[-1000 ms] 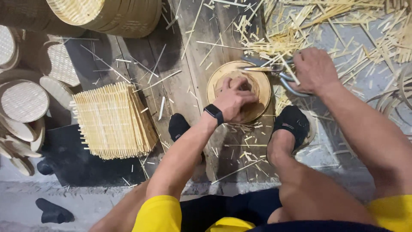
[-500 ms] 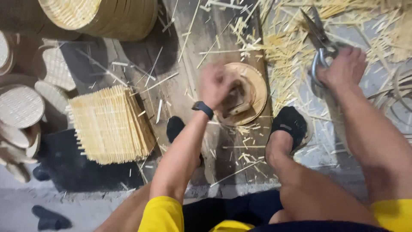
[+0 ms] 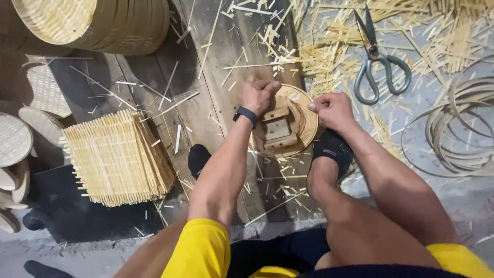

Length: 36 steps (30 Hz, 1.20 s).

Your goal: The recorder is assembling and trimming bamboo steamer baskets by placing woven bases into circular bamboo frames and trimming excess bamboo strips with scissors.

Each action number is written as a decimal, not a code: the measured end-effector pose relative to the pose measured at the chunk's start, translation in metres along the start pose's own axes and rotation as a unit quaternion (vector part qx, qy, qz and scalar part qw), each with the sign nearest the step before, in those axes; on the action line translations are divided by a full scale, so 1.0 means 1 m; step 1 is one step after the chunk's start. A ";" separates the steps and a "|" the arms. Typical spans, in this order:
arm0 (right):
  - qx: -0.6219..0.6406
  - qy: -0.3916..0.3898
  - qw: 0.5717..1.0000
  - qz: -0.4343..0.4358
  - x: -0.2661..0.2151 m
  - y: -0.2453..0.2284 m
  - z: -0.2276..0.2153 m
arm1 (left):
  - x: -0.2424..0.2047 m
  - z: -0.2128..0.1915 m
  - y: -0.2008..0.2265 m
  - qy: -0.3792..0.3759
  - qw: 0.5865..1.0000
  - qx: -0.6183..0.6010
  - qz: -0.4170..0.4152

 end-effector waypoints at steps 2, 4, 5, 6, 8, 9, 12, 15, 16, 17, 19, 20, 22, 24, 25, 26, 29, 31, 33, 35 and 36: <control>-0.024 0.021 0.999 -0.021 -0.006 -0.007 -0.002 | 0.000 -0.003 0.005 -0.018 0.999 -0.005 0.037; -0.017 0.003 1.000 -0.020 -0.017 -0.009 -0.001 | -0.019 -0.020 0.002 0.038 0.997 -0.016 0.068; -0.011 -0.010 1.000 -0.020 -0.013 -0.014 -0.004 | -0.019 -0.034 0.008 0.091 0.990 -0.029 0.105; -0.011 -0.014 1.000 -0.020 -0.018 -0.011 -0.002 | -0.033 -0.044 0.000 0.093 0.990 -0.027 0.102; 0.079 -0.099 0.988 0.090 -0.033 0.016 0.017 | -0.065 -0.064 -0.042 0.125 0.986 0.086 -0.072; 0.081 -0.102 0.987 0.093 -0.039 0.027 0.021 | -0.077 -0.065 -0.054 0.123 0.986 0.088 -0.076; 0.146 -0.110 0.978 0.100 -0.037 0.040 0.027 | -0.090 -0.055 -0.101 0.011 0.985 -0.030 -0.171; 0.189 -0.093 0.973 0.097 -0.039 0.033 0.024 | -0.088 -0.042 -0.110 -0.021 0.966 -0.200 -0.160; 0.198 -0.084 0.972 0.099 -0.041 0.029 0.024 | -0.088 -0.043 -0.106 -0.008 0.967 -0.184 -0.177; 0.208 -0.074 0.970 0.100 -0.042 0.025 0.023 | -0.090 -0.044 -0.102 0.004 0.967 -0.168 -0.194; 0.200 -0.067 0.973 0.096 -0.048 0.024 0.023 | -0.096 -0.044 -0.107 0.017 0.970 -0.150 -0.191; 0.195 -0.054 0.975 0.088 -0.046 0.021 0.021 | -0.092 -0.047 -0.106 0.030 0.974 -0.131 -0.182; 0.244 -0.066 0.965 0.072 -0.052 -0.001 0.014 | -0.097 -0.036 -0.122 0.033 0.947 -0.261 -0.186; 0.294 -0.082 0.950 0.072 -0.058 -0.012 0.017 | -0.117 -0.018 -0.125 0.031 0.899 -0.387 -0.203; 0.320 -0.096 0.938 0.094 -0.064 -0.010 0.025 | -0.138 -0.001 -0.116 -0.003 0.841 -0.496 -0.216; 0.344 -0.109 0.926 0.112 -0.069 -0.009 0.033 | -0.156 0.016 -0.104 -0.033 0.769 -0.598 -0.223; 0.268 -0.075 0.951 0.136 -0.058 0.014 0.048 | -0.169 0.056 -0.091 -0.054 0.772 -0.595 -0.215; 0.233 -0.058 0.962 0.131 -0.040 0.014 0.039 | -0.145 0.075 -0.121 -0.021 0.795 -0.562 -0.228; 0.204 -0.056 0.965 0.157 -0.074 0.028 0.051 | -0.191 0.084 -0.155 0.017 0.809 -0.518 -0.277; 0.161 -0.065 0.974 0.143 -0.078 0.013 0.046 | -0.190 0.077 -0.165 0.030 0.844 -0.461 -0.274; 0.159 -0.058 0.978 0.122 -0.062 0.008 0.038 | -0.166 0.052 -0.152 0.031 0.848 -0.464 -0.253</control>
Point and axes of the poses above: each hand's wrist, its own x-axis towards the middle knuckle, its own z-axis out of the palm, y = z × x, the point moved 8 cm from there along x, towards the middle knuckle, and after that the axes turned 6 degrees about -y, right-handed, at the moved point
